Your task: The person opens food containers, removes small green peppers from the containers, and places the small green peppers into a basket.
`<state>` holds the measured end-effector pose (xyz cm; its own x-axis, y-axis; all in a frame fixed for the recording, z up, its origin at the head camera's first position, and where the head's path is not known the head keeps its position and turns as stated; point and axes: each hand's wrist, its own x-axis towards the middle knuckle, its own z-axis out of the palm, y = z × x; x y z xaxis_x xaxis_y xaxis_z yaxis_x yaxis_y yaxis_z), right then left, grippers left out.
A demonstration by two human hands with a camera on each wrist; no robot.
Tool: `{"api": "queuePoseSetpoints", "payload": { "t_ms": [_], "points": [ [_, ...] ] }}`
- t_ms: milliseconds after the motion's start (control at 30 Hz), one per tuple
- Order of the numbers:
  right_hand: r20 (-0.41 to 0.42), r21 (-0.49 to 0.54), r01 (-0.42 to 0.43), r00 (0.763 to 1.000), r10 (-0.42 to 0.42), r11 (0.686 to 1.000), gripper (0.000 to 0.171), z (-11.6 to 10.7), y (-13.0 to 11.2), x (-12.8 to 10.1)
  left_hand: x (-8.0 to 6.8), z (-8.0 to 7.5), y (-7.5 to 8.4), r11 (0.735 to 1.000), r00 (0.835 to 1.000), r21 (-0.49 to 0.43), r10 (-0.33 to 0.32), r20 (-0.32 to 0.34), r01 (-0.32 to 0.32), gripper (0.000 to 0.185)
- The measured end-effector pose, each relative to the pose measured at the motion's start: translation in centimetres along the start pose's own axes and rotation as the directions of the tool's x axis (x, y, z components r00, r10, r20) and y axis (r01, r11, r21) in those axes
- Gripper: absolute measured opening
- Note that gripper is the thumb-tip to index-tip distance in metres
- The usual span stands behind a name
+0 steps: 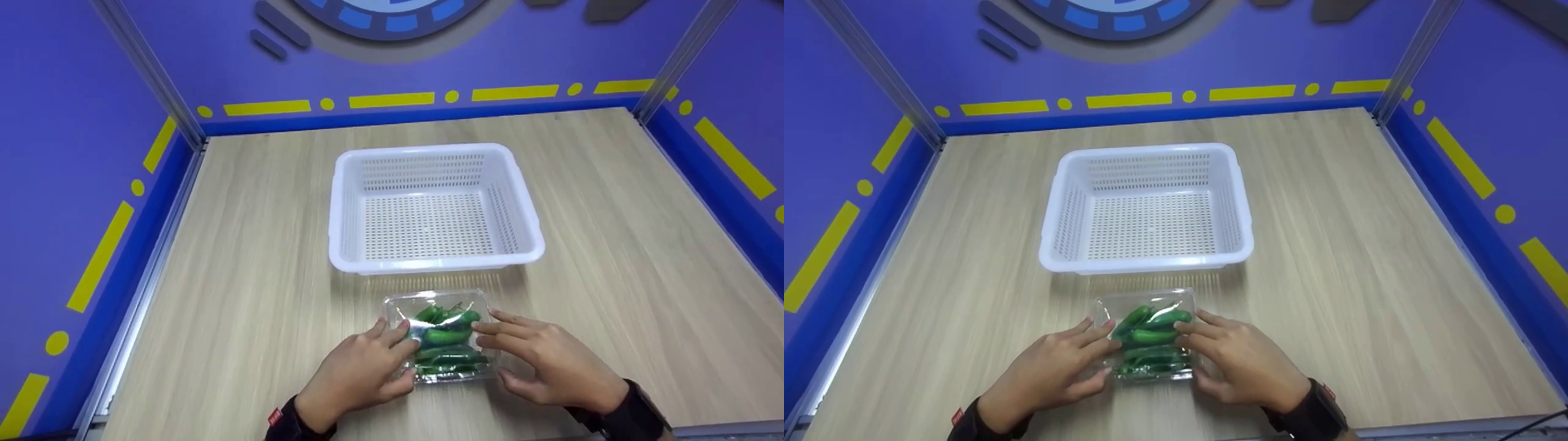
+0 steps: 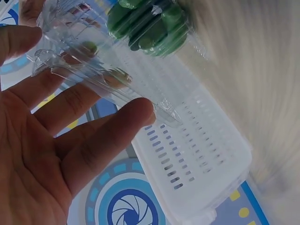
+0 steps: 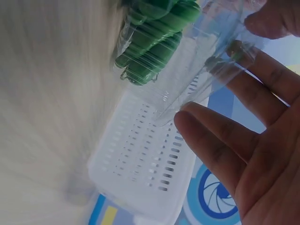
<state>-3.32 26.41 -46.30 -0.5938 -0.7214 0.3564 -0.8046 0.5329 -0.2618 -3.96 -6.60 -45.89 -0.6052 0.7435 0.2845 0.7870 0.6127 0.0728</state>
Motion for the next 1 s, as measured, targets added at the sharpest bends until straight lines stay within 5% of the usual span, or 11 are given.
{"api": "queuePoseSetpoints", "payload": {
  "t_ms": [267,467,1000],
  "points": [
    [-0.090,-0.066,-0.035,0.995,0.029,0.997,0.093,0.4,-0.2,0.5,0.1,-0.7,-0.3,1.000,0.998,-0.019,0.014,-0.064,-0.015,0.026],
    [-0.194,-0.049,0.023,0.981,-0.032,0.999,0.105,1.0,0.4,0.9,0.5,-1.2,-0.7,0.999,0.993,-0.027,0.030,-0.117,-0.033,0.026],
    [-0.430,-0.041,0.016,0.902,-0.032,0.999,0.078,1.4,0.7,0.8,2.3,-4.3,-2.8,0.995,0.999,-0.103,-0.011,-0.053,0.006,0.039]
  ]
}}
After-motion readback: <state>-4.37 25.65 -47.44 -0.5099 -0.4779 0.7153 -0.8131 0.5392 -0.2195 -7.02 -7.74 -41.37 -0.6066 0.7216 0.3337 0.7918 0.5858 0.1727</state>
